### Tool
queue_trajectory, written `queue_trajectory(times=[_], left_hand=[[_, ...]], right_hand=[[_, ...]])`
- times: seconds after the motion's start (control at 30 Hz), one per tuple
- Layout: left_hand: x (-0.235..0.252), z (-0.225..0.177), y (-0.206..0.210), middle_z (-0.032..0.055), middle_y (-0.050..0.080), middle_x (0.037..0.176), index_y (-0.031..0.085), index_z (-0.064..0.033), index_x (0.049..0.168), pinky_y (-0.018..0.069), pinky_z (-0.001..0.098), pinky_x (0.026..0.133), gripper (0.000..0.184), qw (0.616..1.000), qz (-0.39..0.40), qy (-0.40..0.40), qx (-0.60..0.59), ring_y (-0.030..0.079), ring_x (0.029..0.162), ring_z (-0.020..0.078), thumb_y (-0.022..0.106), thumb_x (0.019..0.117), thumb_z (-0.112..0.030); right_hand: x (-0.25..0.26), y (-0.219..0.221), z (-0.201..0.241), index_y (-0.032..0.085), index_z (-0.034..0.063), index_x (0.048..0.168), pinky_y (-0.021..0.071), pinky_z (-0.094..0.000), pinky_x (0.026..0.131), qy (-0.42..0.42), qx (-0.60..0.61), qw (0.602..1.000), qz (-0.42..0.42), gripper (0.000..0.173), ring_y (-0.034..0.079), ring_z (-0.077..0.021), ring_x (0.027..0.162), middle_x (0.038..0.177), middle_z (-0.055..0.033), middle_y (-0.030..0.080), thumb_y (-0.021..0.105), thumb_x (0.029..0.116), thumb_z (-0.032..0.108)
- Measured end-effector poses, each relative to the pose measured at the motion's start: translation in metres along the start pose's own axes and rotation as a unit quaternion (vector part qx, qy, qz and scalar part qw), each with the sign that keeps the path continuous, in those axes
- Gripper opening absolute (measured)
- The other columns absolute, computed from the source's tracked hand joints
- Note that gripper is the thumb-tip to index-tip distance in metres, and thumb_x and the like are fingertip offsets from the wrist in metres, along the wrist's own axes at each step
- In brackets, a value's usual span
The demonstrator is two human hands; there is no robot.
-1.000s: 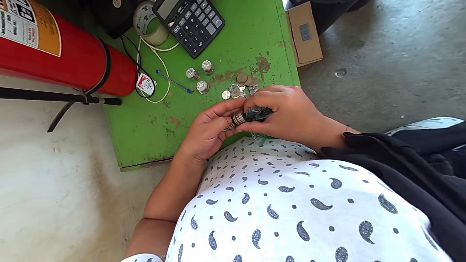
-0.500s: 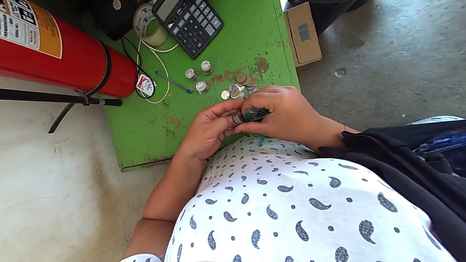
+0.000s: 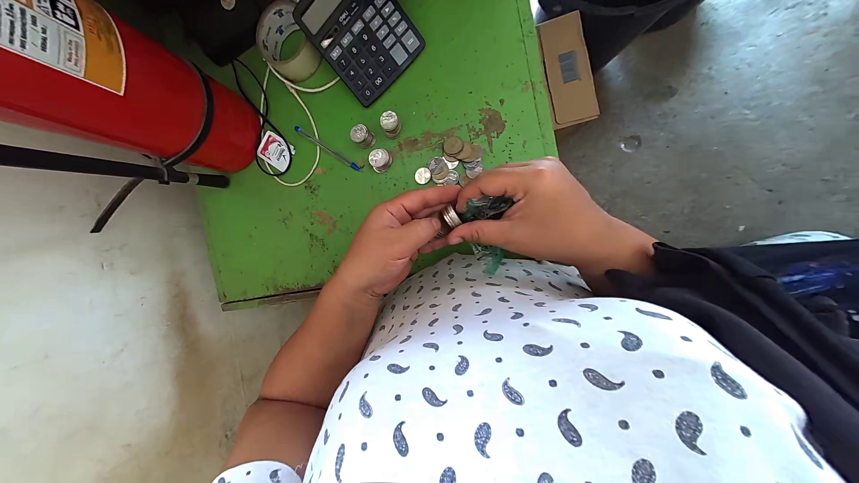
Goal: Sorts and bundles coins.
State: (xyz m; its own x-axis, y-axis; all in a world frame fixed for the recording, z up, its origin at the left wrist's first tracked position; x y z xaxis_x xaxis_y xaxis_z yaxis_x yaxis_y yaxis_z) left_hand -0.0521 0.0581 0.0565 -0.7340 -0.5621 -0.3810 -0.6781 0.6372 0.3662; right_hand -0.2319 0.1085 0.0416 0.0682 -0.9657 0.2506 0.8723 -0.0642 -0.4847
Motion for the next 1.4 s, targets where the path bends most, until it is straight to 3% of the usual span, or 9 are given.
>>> queue_trajectory(times=[0.17,0.27,0.47,0.7,0.8,0.9,1.07,1.23,1.4], left_hand=[[-0.004,-0.004,0.005,0.0127,0.067,0.125,0.061,-0.0015,0.136,0.0608,0.0318,0.088,0.036,0.999,-0.029,-0.03,-0.011,0.071,0.101,0.0162,0.045,0.1031,0.001],[-0.006,-0.005,0.006,0.0126,0.068,0.124,0.061,-0.0017,0.136,0.0606,0.032,0.089,0.036,0.999,-0.022,-0.028,-0.021,0.071,0.1,0.0162,0.046,0.1035,-0.001],[-0.007,-0.007,0.008,0.0119,0.067,0.128,0.058,-0.0037,0.139,0.0599,0.031,0.09,0.038,0.999,-0.023,-0.025,-0.035,0.071,0.103,0.016,0.043,0.1046,-0.002],[-0.009,-0.005,0.008,0.0115,0.068,0.124,0.058,-0.0067,0.14,0.0607,0.0306,0.089,0.038,0.997,-0.018,-0.031,-0.072,0.072,0.1,0.0154,0.044,0.1053,-0.004],[-0.01,-0.003,0.007,0.0119,0.067,0.127,0.059,-0.0053,0.139,0.0608,0.0302,0.087,0.039,0.996,-0.012,-0.035,-0.079,0.072,0.1,0.0153,0.041,0.1045,-0.004],[-0.017,0.012,-0.001,0.0147,0.069,0.117,0.061,-0.001,0.132,0.0619,0.0317,0.083,0.034,0.996,-0.001,-0.017,-0.082,0.072,0.095,0.0173,0.044,0.1039,-0.01],[-0.005,-0.001,0.01,0.0083,0.068,0.121,0.066,-0.0099,0.13,0.0613,0.0307,0.085,0.029,0.996,-0.049,-0.031,-0.07,0.071,0.098,0.0147,0.05,0.1074,-0.017],[-0.003,0.004,0.011,0.007,0.071,0.108,0.067,-0.0084,0.125,0.0615,0.0277,0.08,0.026,0.998,-0.055,-0.014,-0.032,0.071,0.087,0.012,0.062,0.0997,-0.002],[-0.004,0.004,0.011,0.0072,0.07,0.11,0.067,-0.0083,0.124,0.0618,0.0297,0.081,0.025,0.997,-0.064,-0.024,-0.03,0.071,0.089,0.013,0.053,0.103,-0.004]], right_hand=[[-0.002,-0.004,-0.011,0.075,0.0181,0.096,0.0517,-0.0125,0.06,0.084,0.093,0.991,0.034,0.024,0.062,0.0069,0.07,0.081,0.0117,0.07,0.081,0.0843,0.038],[-0.002,-0.006,-0.014,0.075,0.0181,0.099,0.0546,-0.0129,0.063,0.105,0.137,0.984,0.036,0.024,0.065,0.0054,0.073,0.083,0.0116,0.071,0.083,0.0833,0.034],[-0.003,-0.007,-0.017,0.073,0.015,0.107,0.0562,-0.0133,0.065,0.093,0.192,0.977,0.027,0.032,0.066,0.0024,0.076,0.089,0.0087,0.072,0.086,0.0808,0.027],[-0.002,-0.012,-0.018,0.072,0.0103,0.118,0.0595,-0.0155,0.077,0.052,0.227,0.97,0.069,0.036,0.069,-0.0009,0.091,0.103,0.0059,0.073,0.082,0.084,0.018],[-0.002,-0.014,-0.018,0.072,0.009,0.116,0.0602,-0.0162,0.079,0.044,0.225,0.97,0.076,0.033,0.07,-0.0013,0.092,0.103,0.0052,0.074,0.081,0.0845,0.017],[-0.003,-0.013,-0.016,0.073,0.0076,0.114,0.06,-0.0167,0.079,0.038,0.222,0.972,0.063,0.033,0.07,-0.0015,0.092,0.103,0.0041,0.074,0.082,0.0833,0.015],[-0.003,-0.011,-0.007,0.075,0.0092,0.108,0.0569,-0.0136,0.08,-0.01,0.102,0.995,0.02,0.028,0.067,0.0035,0.092,0.101,0.0039,0.075,0.08,0.0836,0.022],[-0.003,-0.007,0.002,0.077,0.0085,0.105,0.0547,-0.0174,0.083,-0.058,0.007,0.998,0.006,0.025,0.068,-0.0014,0.094,0.099,-0.0018,0.075,0.075,0.0862,0.025],[-0.002,-0.007,0.0,0.077,0.0084,0.105,0.0546,-0.0167,0.084,-0.06,0.017,0.998,0.016,0.026,0.068,-0.0005,0.096,0.101,-0.0015,0.076,0.076,0.0867,0.027]])
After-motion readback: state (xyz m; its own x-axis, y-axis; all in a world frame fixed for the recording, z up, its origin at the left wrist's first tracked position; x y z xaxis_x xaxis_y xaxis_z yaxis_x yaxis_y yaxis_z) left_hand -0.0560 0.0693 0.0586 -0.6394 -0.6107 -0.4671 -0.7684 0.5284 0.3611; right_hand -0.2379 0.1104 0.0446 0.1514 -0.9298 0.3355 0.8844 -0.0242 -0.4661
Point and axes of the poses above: each hand's wrist, its own x-axis towards the middle knuckle, its own y-axis out of the palm, z = x × y, the point moved 4 cm from there along x, towards the middle knuckle
